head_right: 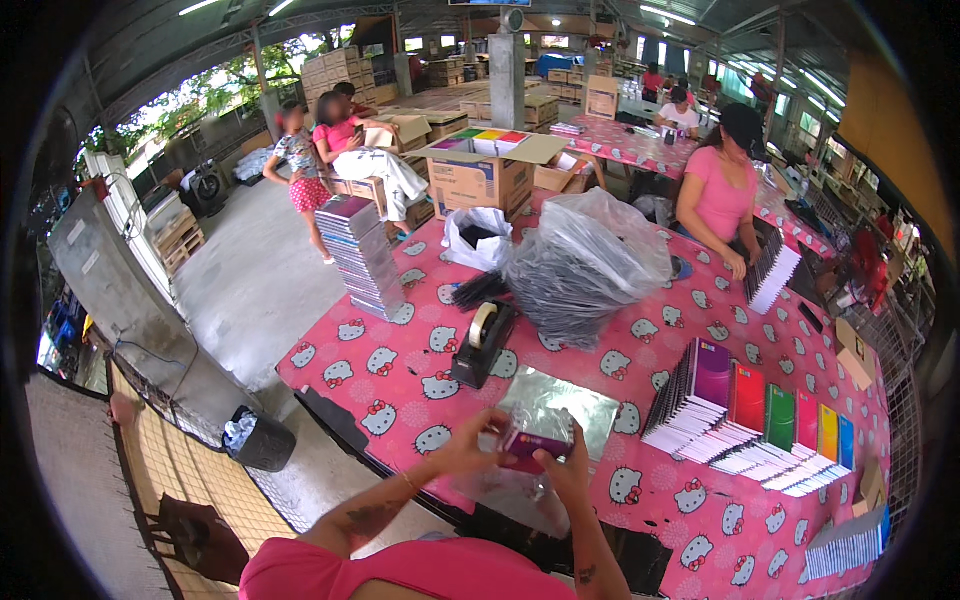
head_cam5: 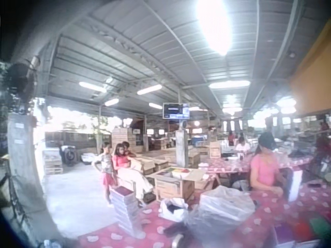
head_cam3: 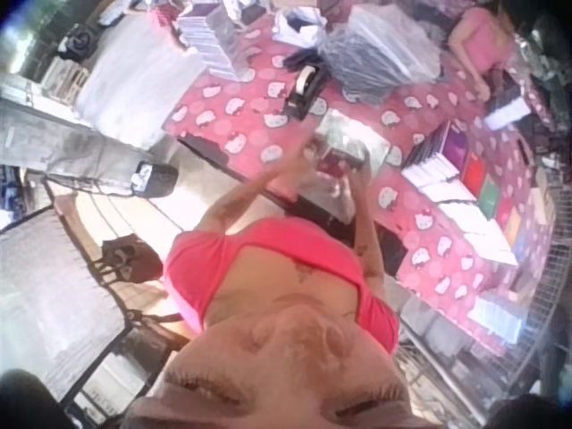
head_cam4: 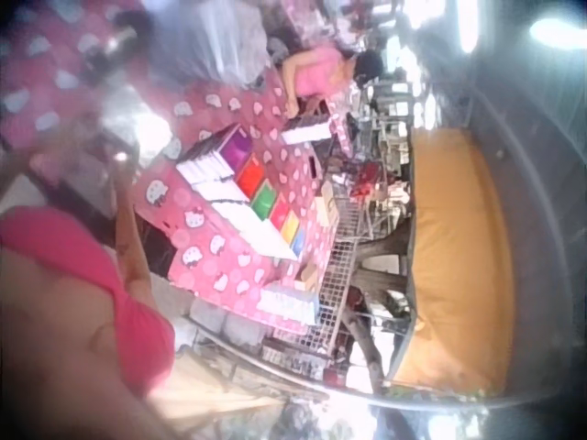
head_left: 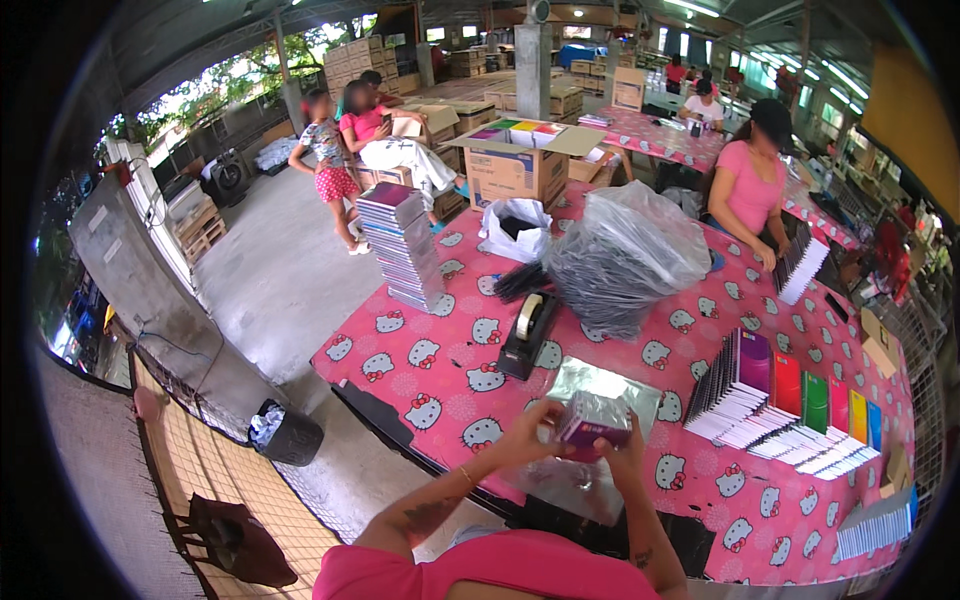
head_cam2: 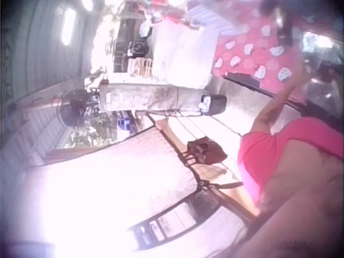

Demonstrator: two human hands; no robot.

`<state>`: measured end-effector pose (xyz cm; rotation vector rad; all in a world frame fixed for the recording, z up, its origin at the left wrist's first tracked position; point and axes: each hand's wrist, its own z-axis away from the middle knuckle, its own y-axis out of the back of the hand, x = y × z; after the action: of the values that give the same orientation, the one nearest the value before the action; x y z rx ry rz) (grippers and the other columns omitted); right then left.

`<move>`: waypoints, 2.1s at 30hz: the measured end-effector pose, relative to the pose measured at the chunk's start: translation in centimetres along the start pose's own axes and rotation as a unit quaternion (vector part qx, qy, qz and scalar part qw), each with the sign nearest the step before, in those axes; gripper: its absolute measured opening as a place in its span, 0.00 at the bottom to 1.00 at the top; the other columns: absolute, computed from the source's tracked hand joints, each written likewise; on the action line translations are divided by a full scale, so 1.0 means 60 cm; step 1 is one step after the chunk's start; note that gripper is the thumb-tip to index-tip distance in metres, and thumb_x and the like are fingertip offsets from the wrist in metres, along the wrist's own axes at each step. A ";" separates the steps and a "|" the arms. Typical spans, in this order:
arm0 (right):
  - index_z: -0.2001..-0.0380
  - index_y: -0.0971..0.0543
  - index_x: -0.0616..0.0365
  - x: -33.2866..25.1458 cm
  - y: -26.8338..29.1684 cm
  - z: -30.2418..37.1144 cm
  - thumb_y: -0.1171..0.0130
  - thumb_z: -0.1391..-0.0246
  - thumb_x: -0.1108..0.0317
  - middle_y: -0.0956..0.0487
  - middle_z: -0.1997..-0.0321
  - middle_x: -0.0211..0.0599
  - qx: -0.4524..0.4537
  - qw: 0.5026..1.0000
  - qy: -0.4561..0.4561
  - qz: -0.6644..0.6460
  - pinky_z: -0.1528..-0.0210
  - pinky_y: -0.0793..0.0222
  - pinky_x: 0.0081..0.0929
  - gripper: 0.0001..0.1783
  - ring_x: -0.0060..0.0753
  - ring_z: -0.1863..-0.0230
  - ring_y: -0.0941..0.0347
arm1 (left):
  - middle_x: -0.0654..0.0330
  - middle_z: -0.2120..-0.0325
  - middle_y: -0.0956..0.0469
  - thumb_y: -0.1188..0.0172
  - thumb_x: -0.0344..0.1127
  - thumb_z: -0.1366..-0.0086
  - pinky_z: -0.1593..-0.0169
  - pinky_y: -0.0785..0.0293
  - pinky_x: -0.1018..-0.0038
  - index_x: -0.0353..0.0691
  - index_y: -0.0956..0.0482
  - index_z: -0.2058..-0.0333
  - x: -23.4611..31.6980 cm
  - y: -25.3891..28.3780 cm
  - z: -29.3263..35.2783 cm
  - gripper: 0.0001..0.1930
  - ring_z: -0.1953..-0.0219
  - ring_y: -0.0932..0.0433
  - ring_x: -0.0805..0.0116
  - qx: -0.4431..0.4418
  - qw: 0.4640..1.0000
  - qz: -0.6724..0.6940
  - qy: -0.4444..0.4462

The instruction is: The person repeatedly picks up small notebooks from a stack, places them into clear plastic bags, and seals the bags using a handheld tape dispenser. The packaged notebooks are set aside on the table. The person handles notebooks of various colors one at a time throughout the clip.

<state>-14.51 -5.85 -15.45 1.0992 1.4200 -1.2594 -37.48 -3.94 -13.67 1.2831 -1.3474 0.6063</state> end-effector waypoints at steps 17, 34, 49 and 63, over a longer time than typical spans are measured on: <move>0.46 0.26 0.59 0.112 0.101 0.142 0.41 0.39 0.69 0.24 0.51 0.36 0.254 0.959 -0.054 0.115 0.52 0.31 0.26 0.19 0.27 0.51 0.28 | 0.54 0.69 0.21 0.31 0.50 0.41 0.64 0.21 0.69 0.28 0.21 0.60 -0.333 0.533 0.002 0.26 0.68 0.20 0.64 0.605 0.735 0.232 0.199; 0.42 0.28 0.54 -0.179 0.544 0.281 0.36 0.49 0.73 0.28 0.41 0.45 0.453 0.724 0.101 0.510 0.46 0.29 0.40 0.29 0.48 0.42 0.30 | 0.45 0.67 0.18 0.36 0.46 0.39 0.63 0.24 0.58 0.24 0.24 0.50 -0.322 0.435 -0.079 0.28 0.68 0.20 0.48 0.468 0.808 -0.317 0.165; 0.53 0.20 0.55 -0.347 0.838 0.334 0.40 0.49 0.76 0.24 0.58 0.43 0.449 0.530 0.268 0.668 0.44 0.38 0.47 0.18 0.49 0.52 0.29 | 0.45 0.53 0.23 0.40 0.32 0.39 0.39 0.34 0.54 0.31 0.25 0.47 0.359 -0.944 -0.404 0.22 0.47 0.25 0.48 0.020 0.837 -0.296 -0.460; 0.43 0.25 0.59 -0.249 0.743 0.319 0.45 0.40 0.72 0.27 0.41 0.50 0.374 0.759 0.244 0.473 0.38 0.39 0.42 0.21 0.54 0.39 0.33 | 0.53 0.78 0.22 0.41 0.41 0.37 0.68 0.24 0.61 0.36 0.26 0.69 0.294 -0.851 -0.169 0.13 0.75 0.20 0.56 -0.176 0.841 -0.371 -0.353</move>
<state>33.33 -22.00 -10.06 2.4293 0.3935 -0.7454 16.34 -14.79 -11.01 1.6300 -1.2818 -0.6983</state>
